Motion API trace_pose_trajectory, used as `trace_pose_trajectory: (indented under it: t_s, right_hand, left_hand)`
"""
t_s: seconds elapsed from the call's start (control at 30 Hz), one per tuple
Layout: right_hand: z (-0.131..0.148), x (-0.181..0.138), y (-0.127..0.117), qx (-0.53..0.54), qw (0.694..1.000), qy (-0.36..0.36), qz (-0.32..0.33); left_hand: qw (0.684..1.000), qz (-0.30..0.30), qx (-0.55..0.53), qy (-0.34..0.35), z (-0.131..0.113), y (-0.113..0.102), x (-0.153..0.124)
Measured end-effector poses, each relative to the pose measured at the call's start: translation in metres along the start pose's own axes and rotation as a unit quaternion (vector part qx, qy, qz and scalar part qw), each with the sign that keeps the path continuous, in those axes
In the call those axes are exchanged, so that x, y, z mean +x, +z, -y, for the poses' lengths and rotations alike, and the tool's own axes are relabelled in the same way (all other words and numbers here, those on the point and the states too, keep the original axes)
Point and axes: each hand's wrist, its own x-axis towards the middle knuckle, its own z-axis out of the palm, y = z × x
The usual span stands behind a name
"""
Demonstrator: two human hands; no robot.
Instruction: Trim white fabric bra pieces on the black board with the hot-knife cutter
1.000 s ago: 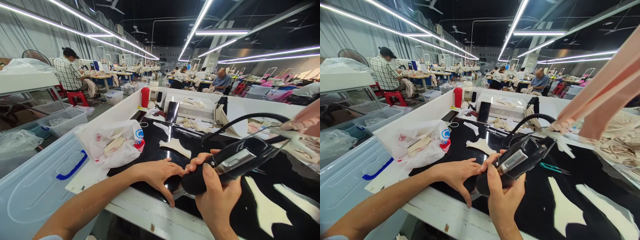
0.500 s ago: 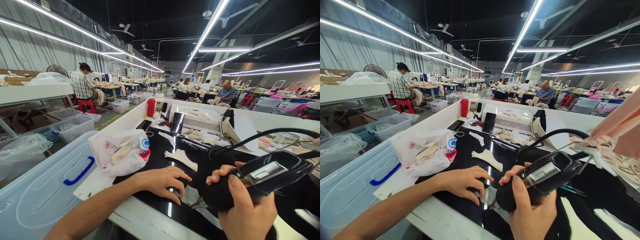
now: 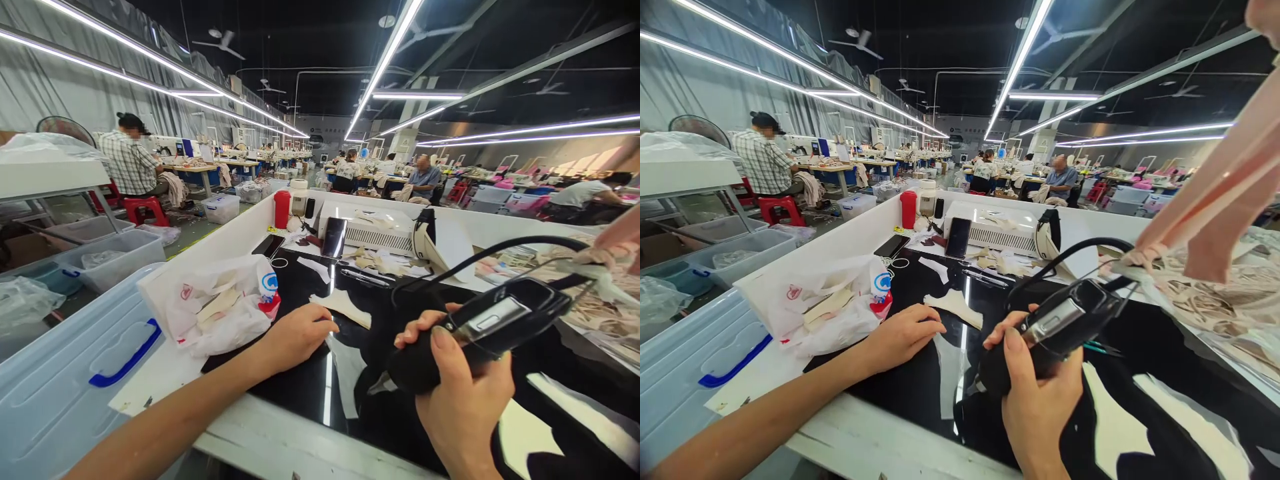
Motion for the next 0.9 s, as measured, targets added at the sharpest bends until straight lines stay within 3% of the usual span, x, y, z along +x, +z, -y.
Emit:
trace_pose_trajectory:
  t_s: [0.17, 0.43, 0.7, 0.9]
  right_hand:
    - [0.001, 0.001, 0.000, 0.001, 1.000, -0.008, 0.003]
    - [0.000, 0.005, -0.001, 0.006, 0.999, -0.034, 0.017]
    - [-0.005, 0.009, 0.007, 0.006, 0.999, -0.045, -0.002]
    - [-0.016, 0.010, 0.010, -0.010, 0.998, -0.055, 0.002]
  left_hand:
    - [0.996, 0.077, -0.045, 0.008, -0.006, 0.003, 0.001]
    - [0.995, 0.081, -0.055, 0.032, -0.005, 0.001, 0.001]
    - [0.973, 0.147, -0.177, 0.019, -0.021, -0.003, 0.002]
    - [0.965, 0.174, -0.196, 0.025, -0.025, 0.005, -0.001]
